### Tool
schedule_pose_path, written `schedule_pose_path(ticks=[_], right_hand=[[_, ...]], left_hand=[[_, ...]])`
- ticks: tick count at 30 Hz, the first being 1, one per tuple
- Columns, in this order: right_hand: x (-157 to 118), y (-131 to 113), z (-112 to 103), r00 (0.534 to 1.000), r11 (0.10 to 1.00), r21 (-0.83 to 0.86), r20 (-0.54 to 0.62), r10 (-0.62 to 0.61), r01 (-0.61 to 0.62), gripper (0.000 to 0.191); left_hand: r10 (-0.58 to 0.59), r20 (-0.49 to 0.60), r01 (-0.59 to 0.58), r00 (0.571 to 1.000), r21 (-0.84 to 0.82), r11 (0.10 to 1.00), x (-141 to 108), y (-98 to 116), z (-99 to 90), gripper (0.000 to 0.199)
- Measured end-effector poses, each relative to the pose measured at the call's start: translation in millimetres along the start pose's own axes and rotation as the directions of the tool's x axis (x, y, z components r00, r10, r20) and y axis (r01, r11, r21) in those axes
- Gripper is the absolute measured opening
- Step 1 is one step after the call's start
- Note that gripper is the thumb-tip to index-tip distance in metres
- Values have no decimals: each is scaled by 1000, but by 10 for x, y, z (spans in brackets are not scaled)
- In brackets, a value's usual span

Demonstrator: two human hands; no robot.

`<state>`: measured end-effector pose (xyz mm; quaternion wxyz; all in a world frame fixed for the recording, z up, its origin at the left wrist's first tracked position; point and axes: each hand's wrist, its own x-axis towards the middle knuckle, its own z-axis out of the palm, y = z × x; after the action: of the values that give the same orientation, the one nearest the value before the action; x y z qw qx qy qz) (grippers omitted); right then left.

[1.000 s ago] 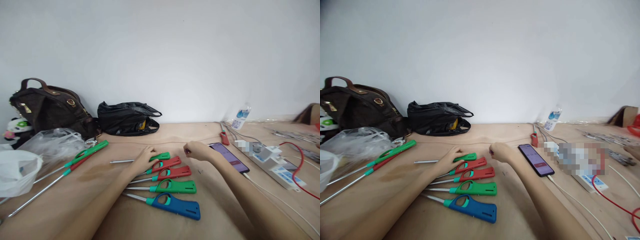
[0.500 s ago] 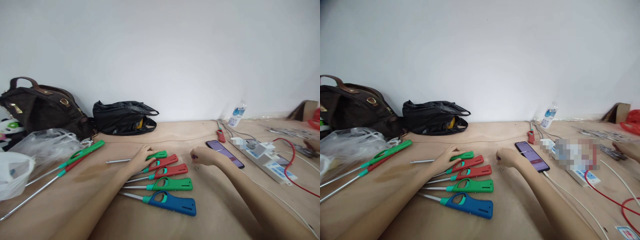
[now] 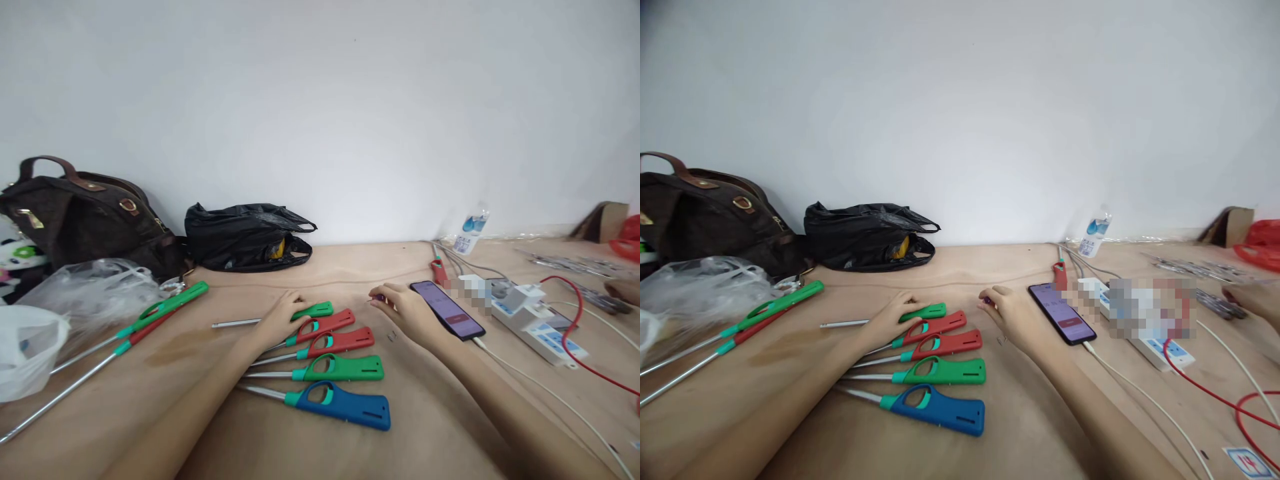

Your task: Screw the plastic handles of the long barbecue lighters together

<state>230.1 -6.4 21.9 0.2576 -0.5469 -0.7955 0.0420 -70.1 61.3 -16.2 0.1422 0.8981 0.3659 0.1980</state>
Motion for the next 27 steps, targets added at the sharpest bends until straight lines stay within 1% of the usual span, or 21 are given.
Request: schedule_pose_path(ticks=[2,4,6,8,10,12,16,20,24,27], right_hand=[[-50,-1,64,999,1000,16,43,-7,7,23],[-82,16,128,998,1000,-13,63,10,-9,23],[-92,73,193,995,993,-97,62,74,-68,20],[-88,171,249,983,970,-185,56,173,-160,19],[-79,288,285,972,951,-217,22,232,-222,18],[-74,398,300,965,940,-223,3,264,-257,16],[-82,526,301,964,946,-195,12,267,-260,11],[-88,571,313,969,959,-159,32,244,-236,10],[-91,624,329,972,967,-124,47,230,-223,10],[-95,667,336,971,968,-100,53,234,-228,10]], left_hand=[[-3,-5,3,1000,0,1000,0,4,2,35],[-7,1,7,1000,5,1000,1,14,0,35],[-10,11,10,1000,13,1000,6,23,-4,36],[-12,15,12,1000,23,1000,10,25,-7,37],[-16,11,16,1000,29,999,12,22,-9,37],[-13,5,13,1000,28,1000,11,21,-11,38],[-7,16,6,1000,28,1000,6,39,-21,39],[-46,17,46,999,38,998,-3,42,-58,36],[-56,45,55,997,14,998,-26,-15,-122,38],[-63,44,63,997,4,998,-42,-66,-167,40]])
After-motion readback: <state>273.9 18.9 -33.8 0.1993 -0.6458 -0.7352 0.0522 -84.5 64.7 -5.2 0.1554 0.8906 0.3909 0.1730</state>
